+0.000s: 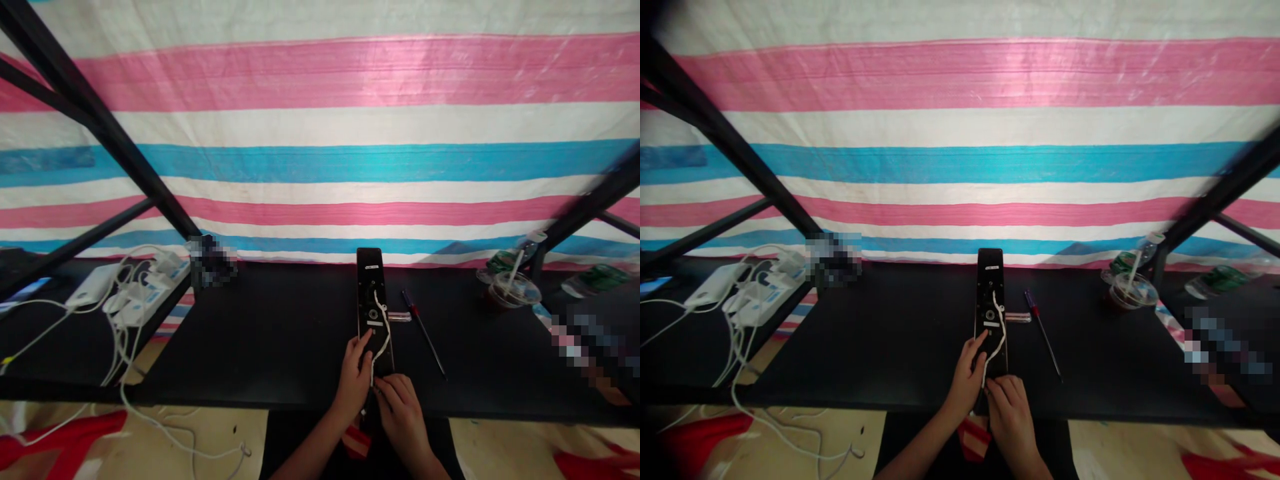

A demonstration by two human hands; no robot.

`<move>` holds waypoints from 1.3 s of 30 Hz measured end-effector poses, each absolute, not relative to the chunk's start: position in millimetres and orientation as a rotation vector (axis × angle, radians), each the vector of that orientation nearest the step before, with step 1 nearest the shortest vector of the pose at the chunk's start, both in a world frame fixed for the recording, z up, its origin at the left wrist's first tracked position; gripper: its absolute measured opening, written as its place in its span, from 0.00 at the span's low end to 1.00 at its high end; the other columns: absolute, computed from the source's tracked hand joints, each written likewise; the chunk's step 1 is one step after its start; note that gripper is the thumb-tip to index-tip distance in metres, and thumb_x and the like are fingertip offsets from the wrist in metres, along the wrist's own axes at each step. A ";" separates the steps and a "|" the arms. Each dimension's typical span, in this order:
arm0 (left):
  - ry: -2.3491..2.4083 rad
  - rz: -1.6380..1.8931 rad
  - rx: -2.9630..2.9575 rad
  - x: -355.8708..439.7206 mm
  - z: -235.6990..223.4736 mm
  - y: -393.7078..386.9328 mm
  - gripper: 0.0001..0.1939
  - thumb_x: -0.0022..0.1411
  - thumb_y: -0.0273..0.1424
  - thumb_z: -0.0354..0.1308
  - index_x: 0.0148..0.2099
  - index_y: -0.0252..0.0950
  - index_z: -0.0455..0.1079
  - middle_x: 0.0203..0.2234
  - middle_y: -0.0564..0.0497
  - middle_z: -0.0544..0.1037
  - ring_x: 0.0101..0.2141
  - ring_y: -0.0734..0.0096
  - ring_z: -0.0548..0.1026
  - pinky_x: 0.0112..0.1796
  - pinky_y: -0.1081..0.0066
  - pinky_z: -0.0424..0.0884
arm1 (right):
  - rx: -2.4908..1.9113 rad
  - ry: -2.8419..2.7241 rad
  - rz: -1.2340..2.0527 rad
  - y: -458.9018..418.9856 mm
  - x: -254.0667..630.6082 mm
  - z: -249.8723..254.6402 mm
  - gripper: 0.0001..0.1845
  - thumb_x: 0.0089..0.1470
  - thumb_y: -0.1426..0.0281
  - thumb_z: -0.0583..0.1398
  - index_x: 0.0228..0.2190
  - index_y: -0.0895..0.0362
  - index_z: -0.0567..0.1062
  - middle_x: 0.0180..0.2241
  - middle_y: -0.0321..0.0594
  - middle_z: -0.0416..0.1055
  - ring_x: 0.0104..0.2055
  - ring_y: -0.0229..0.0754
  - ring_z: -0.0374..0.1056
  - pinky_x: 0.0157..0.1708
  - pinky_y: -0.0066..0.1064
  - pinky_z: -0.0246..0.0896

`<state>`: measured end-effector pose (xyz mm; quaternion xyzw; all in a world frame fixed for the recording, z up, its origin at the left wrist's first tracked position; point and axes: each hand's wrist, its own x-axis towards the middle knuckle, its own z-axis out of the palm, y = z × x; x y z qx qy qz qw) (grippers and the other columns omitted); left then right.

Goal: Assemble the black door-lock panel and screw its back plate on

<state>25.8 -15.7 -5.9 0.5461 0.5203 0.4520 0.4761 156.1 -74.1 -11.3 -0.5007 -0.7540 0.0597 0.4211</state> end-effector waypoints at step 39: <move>1.249 1.093 1.342 25.3 -7.1 -18.1 0.24 0.69 0.33 0.49 0.66 0.43 0.64 0.60 0.45 0.66 0.62 0.62 0.63 0.64 0.60 0.56 | -1.209 -2.052 0.259 -62.1 175.4 -1.8 0.11 0.63 0.75 0.58 0.42 0.52 0.78 0.36 0.41 0.76 0.38 0.44 0.70 0.39 0.39 0.69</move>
